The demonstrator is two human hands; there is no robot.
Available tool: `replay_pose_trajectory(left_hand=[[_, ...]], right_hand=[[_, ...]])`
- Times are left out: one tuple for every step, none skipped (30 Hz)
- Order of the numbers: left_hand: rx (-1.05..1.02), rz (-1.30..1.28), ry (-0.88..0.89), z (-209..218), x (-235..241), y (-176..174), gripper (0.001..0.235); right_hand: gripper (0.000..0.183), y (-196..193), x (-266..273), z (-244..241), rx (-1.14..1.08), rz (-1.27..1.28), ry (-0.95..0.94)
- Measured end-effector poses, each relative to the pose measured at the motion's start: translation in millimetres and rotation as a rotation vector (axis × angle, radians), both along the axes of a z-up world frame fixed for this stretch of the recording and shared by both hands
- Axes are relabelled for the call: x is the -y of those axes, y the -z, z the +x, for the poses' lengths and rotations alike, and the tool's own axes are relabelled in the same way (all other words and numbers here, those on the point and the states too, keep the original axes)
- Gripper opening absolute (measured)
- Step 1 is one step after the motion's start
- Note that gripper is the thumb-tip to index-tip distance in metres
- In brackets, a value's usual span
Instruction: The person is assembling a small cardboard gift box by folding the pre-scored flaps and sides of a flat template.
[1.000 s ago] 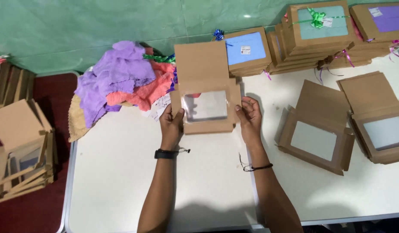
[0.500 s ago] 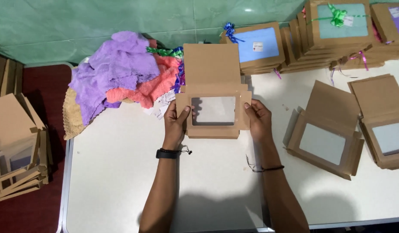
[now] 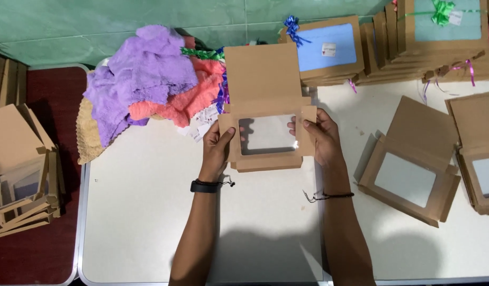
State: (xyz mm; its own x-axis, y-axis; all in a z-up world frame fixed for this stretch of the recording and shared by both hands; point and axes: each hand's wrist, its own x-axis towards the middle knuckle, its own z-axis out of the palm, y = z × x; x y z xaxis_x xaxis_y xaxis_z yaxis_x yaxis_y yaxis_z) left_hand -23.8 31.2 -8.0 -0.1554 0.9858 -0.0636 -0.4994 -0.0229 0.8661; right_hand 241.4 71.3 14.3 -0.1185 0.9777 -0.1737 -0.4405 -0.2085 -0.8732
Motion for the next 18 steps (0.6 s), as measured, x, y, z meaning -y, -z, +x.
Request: replay_pose_trajectory(left_hand=[[-0.011, 0.008, -0.007, 2.3, 0.4, -6.6, 0.028], [-0.022, 0.015, -0.014, 4.4, 1.0, -13.8, 0.033], [-0.025, 0.021, -0.015, 4.0, 1.8, -14.6, 0.033], [-0.035, 0.000, -0.012, 3.7, 3.2, -16.1, 0.036], [-0.055, -0.014, -0.005, 0.5, 0.9, -19.4, 0.040], [-0.066, -0.001, 0.000, -0.4, -2.6, -21.3, 0.040], [-0.056, -0.032, -0.009, -0.7, -2.7, -22.0, 0.037], [-0.045, -0.062, -0.018, -1.9, -3.1, -21.8, 0.035], [-0.045, -0.062, -0.016, 1.1, -3.2, -29.5, 0.035], [-0.095, -0.047, -0.009, 3.4, -3.6, -36.6, 0.035], [-0.143, -0.036, -0.004, 6.5, -3.4, -43.0, 0.034], [-0.142, -0.039, -0.004, 7.4, -5.7, -36.0, 0.034], [-0.095, -0.006, -0.015, 7.5, -8.4, -29.4, 0.036], [-0.049, 0.027, -0.027, 7.3, -11.2, -23.1, 0.037], [-0.046, 0.035, -0.023, 5.9, -11.4, -22.1, 0.037], [-0.036, 0.031, -0.009, 4.6, -12.1, -21.0, 0.037], [-0.026, 0.015, 0.000, 3.5, -6.1, -18.8, 0.037], [-0.024, 0.010, -0.002, 2.3, -7.9, -14.5, 0.037]], right_hand=[[0.035, 3.6, -2.0, 1.3, 0.011, 0.023, 0.003], [0.035, 6.5, -3.7, 2.4, 0.022, 0.045, 0.006], [0.035, 5.5, -2.6, 2.3, 0.019, 0.050, 0.005], [0.038, 3.8, -0.9, 2.5, 0.019, 0.061, 0.002], [0.041, 2.3, -1.5, -0.1, 0.010, 0.079, 0.005], [0.041, -2.8, -3.3, -1.1, -0.001, 0.092, 0.011], [0.041, -6.6, -1.1, -1.5, 0.009, 0.093, 0.008], [0.041, -9.6, 0.7, -2.6, 0.019, 0.094, 0.006], [0.041, -9.6, -0.1, -3.3, 0.019, 0.094, 0.008], [0.040, -8.8, -1.2, -4.7, 0.019, 0.089, 0.017], [0.038, -7.8, -2.1, -5.3, 0.022, 0.080, 0.024], [0.038, -5.1, -2.1, -4.9, 0.023, 0.077, 0.023], [0.039, -2.8, -2.5, -5.3, 0.053, 0.100, 0.031], [0.040, -0.9, -3.1, -6.0, 0.082, 0.124, 0.039], [0.040, -0.9, -3.8, -6.9, 0.085, 0.131, 0.043], [0.039, -0.9, -4.9, -7.6, 0.095, 0.143, 0.065], [0.039, 0.8, -0.8, -8.3, 0.104, 0.143, 0.080], [0.039, 7.8, -2.9, -5.2, 0.106, 0.138, 0.078]])
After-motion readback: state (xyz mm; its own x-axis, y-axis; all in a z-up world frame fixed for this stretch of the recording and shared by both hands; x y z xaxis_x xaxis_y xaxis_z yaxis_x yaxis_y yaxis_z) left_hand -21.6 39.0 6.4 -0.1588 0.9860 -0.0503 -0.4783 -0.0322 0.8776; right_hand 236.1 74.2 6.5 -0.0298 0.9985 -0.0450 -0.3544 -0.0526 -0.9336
